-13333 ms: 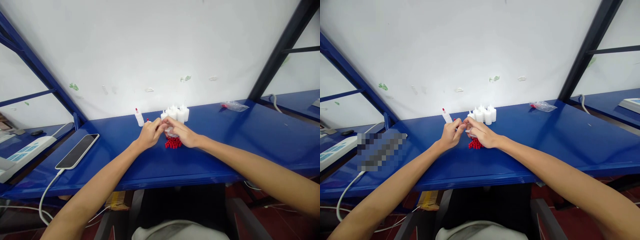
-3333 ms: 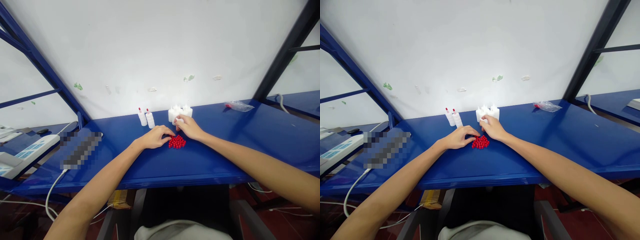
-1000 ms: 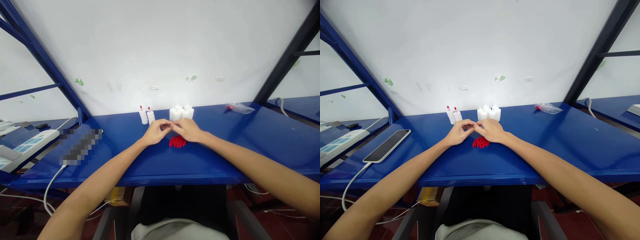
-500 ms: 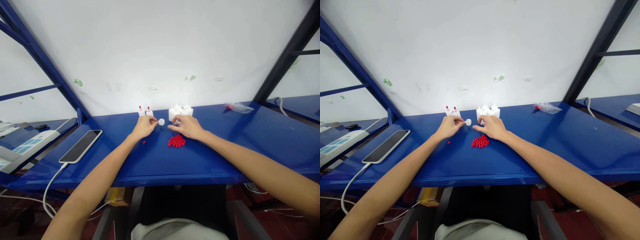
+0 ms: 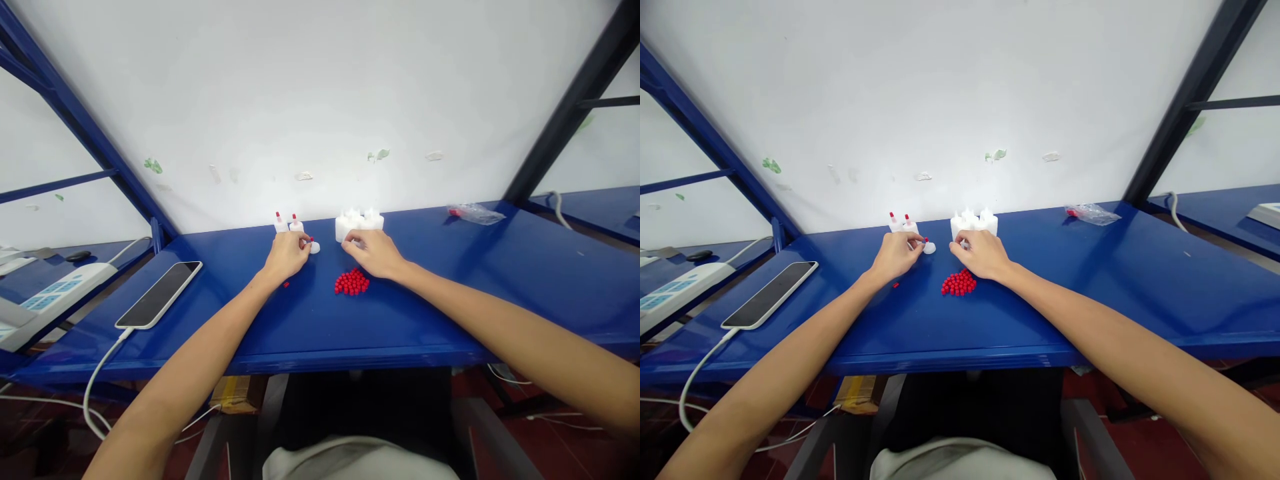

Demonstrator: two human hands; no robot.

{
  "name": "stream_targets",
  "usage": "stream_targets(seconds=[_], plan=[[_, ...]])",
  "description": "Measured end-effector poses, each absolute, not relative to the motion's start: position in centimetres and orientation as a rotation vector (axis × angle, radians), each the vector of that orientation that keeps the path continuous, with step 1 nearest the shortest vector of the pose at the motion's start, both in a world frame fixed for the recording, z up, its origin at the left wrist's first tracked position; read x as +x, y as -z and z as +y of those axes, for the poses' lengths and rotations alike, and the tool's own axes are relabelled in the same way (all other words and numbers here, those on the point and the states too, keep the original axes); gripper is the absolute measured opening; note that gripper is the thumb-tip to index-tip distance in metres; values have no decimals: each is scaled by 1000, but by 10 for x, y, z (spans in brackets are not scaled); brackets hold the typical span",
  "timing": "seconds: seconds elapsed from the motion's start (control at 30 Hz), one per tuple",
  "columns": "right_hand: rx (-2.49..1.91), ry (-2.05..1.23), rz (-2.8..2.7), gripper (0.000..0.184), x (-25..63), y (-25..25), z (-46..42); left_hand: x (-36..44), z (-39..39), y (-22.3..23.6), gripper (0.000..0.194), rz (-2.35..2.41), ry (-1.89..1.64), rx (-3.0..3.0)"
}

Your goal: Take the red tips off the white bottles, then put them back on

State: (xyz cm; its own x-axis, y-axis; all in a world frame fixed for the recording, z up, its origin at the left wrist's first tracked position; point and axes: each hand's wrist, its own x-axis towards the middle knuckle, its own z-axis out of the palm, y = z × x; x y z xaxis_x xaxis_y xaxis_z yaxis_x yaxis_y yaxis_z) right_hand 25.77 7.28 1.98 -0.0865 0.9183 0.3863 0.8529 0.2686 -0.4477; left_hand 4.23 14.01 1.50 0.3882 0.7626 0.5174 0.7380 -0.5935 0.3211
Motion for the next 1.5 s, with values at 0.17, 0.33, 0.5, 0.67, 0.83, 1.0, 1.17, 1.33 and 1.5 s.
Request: stream_targets(seconds=[0.17, 0.33, 0.5, 0.67, 0.83, 1.0, 1.17, 1.33, 1.5], plan=[[-1462, -214, -2008, 29, 259, -18, 74, 47, 131, -21, 18, 1078, -1249, 2562], [-1100, -491, -2118, 24, 259, -15, 72, 61, 111, -20, 32, 601, -1336, 2440], [-944, -760, -2050, 25, 256, -12, 70, 70, 99, -15, 57, 473, -1356, 2416], [-935, -837, -2005, 27, 255, -10, 70, 69, 97, -17, 34, 433, -1345, 2496], [-918, -753, -1994, 19, 254, -12, 66, 68, 99, -15, 23, 435, -1320, 2579], [-1073, -541, -2030, 16, 251, -16, 64, 72, 99, -9, 21, 475, -1314, 2552], [-1198, -356, -2078, 21, 251, -14, 68, 78, 99, -2, 17, 496, -1220, 2362], [-1188, -338, -2085, 22, 253, -13, 69, 80, 104, -2, 14, 567, -1180, 2149], [-1261, -331, -2012, 43, 258, -14, 72, 66, 122, -14, 19, 739, -1324, 1990]])
